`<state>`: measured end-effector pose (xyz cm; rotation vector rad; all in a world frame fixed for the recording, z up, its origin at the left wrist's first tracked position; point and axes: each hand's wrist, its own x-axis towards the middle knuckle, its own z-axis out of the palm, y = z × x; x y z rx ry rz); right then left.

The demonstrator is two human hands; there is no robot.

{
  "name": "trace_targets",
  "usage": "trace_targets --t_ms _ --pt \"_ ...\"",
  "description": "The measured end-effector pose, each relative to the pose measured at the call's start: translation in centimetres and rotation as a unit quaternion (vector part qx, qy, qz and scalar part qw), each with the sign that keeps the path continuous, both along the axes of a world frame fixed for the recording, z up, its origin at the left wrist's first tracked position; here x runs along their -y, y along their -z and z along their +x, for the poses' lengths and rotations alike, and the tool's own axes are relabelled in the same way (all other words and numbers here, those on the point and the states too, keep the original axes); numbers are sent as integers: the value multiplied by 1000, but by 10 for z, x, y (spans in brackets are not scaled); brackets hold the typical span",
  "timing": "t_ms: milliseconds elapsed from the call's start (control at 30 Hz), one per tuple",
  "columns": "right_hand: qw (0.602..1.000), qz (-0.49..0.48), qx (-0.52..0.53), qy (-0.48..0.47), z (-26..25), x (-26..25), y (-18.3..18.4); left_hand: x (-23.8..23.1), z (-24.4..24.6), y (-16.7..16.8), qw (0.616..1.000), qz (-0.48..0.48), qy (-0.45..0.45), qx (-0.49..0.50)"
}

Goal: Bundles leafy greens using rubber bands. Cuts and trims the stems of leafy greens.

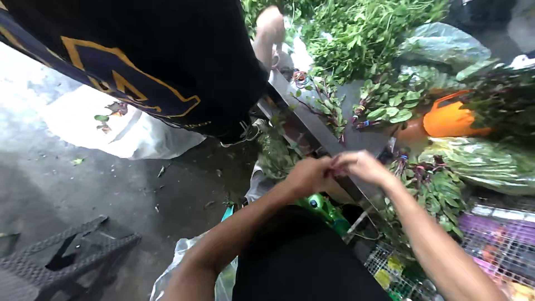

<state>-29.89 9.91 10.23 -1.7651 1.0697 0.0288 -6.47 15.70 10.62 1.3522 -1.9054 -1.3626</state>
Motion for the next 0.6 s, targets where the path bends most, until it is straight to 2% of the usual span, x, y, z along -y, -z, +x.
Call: trace_targets --t_ms 33,67,100,133,167,200,233,267,333,400,467,500,567,600 --pt "995 73 8 -68 5 -22 -3 11 12 0 992 67 -81 -65" --pt "981 132 60 -127 12 -44 -13 23 23 10 971 133 -158 -120" --pt "962 154 157 -164 19 -60 -28 32 31 26 944 174 -222 -170" --pt "940 129 275 -158 25 -66 -43 37 34 43 918 201 -270 -210" --pt "918 68 380 -94 30 -66 -55 37 35 57 896 227 -298 -236" --pt "897 1 442 9 37 -60 -59 35 34 62 887 246 -302 -249" --pt "880 -31 461 108 40 -49 -54 33 33 60 893 245 -281 -252" --pt "887 -39 431 164 35 -36 -43 30 32 52 911 226 -238 -250" --pt "957 -14 237 164 15 -18 -20 28 34 31 961 164 -102 -196" --pt "992 40 81 85 15 -6 -22 28 27 14 986 146 40 -70" --pt "999 24 46 15 44 -5 -38 19 9 10 980 130 148 2" --pt "998 -8 59 -27 64 -13 -47 10 4 13 980 117 160 -3" --pt "977 -134 107 -126 99 -37 -68 4 4 15 985 134 98 -42" --pt "956 -208 152 -143 107 -51 -78 15 1 19 987 144 66 -37"
